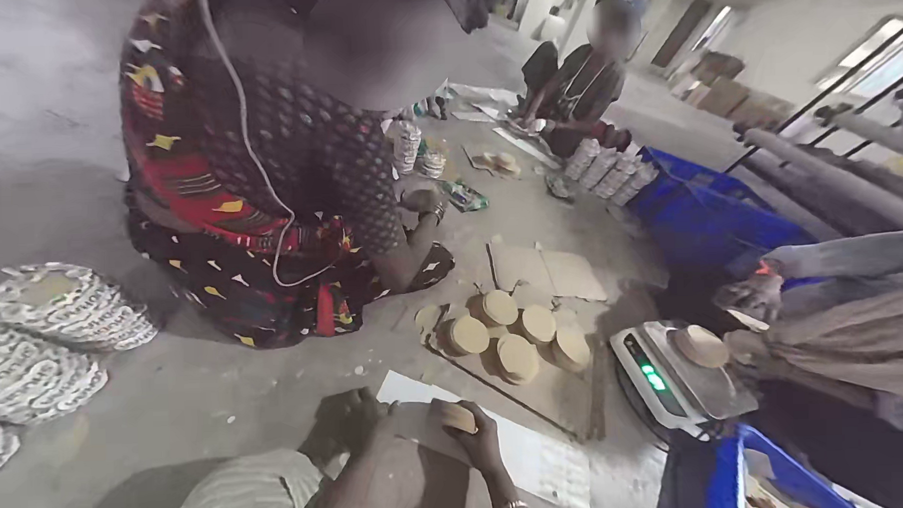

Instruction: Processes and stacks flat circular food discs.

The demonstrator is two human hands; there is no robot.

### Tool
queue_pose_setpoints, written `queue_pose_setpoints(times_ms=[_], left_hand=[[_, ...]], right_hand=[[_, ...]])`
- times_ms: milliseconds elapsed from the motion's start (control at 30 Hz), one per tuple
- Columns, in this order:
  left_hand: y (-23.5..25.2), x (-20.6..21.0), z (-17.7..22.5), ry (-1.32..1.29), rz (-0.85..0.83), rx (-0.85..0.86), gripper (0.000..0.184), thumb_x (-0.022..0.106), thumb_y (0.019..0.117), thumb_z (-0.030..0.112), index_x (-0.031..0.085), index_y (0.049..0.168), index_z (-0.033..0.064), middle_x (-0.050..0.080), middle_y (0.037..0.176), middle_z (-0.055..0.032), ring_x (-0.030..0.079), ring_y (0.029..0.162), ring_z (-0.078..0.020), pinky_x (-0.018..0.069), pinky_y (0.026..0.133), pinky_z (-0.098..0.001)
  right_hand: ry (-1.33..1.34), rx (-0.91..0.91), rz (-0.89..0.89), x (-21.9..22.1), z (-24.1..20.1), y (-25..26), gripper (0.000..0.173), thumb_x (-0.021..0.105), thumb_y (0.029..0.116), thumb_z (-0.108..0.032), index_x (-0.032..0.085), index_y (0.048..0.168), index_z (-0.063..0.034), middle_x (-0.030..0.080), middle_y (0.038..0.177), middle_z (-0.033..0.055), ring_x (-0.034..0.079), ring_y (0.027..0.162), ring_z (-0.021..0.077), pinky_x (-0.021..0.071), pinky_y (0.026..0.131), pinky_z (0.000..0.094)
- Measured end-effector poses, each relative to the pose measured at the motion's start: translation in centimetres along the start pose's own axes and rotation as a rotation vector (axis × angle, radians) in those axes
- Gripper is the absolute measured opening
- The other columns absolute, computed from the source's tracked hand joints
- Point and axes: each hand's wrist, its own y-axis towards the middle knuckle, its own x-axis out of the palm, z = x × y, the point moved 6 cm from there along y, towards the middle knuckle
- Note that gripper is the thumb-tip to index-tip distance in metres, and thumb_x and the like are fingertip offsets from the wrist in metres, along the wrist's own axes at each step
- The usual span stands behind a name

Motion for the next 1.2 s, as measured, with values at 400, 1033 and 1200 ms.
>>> queue_pose_setpoints(times_ms=[400,1033,1200], left_hand=[[0.0,-1.3,0.4,-0.592,0.160,0.064,0.032,0.077,0.0895,0.008,0.068,0.116,-0.0064,0.071,0.101,-0.0212,0.068,0.094,-0.0317,0.0529,0.090,-0.0517],[0.1,-1.6,0.7,-0.454,0.198,0.053,0.039,0.078,0.0895,0.007,0.065,0.122,-0.0096,0.072,0.109,-0.0244,0.069,0.105,-0.0338,0.0530,0.098,-0.0491],[0.6,-1.3,0.2,-0.415,0.160,0.050,0.028,0.078,0.0909,0.011,0.073,0.114,-0.0044,0.074,0.106,-0.0211,0.071,0.102,-0.0310,0.0526,0.098,-0.0490]], right_hand=[[-0.065,-0.060,0.047,-0.7,3.4,-1.2,0.040,0.081,0.0722,-0.019,0.078,0.108,0.0000,0.078,0.105,0.0113,0.071,0.095,0.0308,0.0496,0.093,0.0537],[-0.051,-0.059,0.056,-0.9,2.6,-0.7,0.040,0.085,0.0701,-0.015,0.079,0.107,-0.0028,0.079,0.102,0.0103,0.073,0.090,0.0325,0.0488,0.093,0.0572],[-0.030,-0.060,0.057,-0.8,3.1,-0.9,0.040,0.086,0.0704,-0.016,0.079,0.109,-0.0051,0.079,0.104,0.0076,0.073,0.092,0.0300,0.0489,0.094,0.0568]])
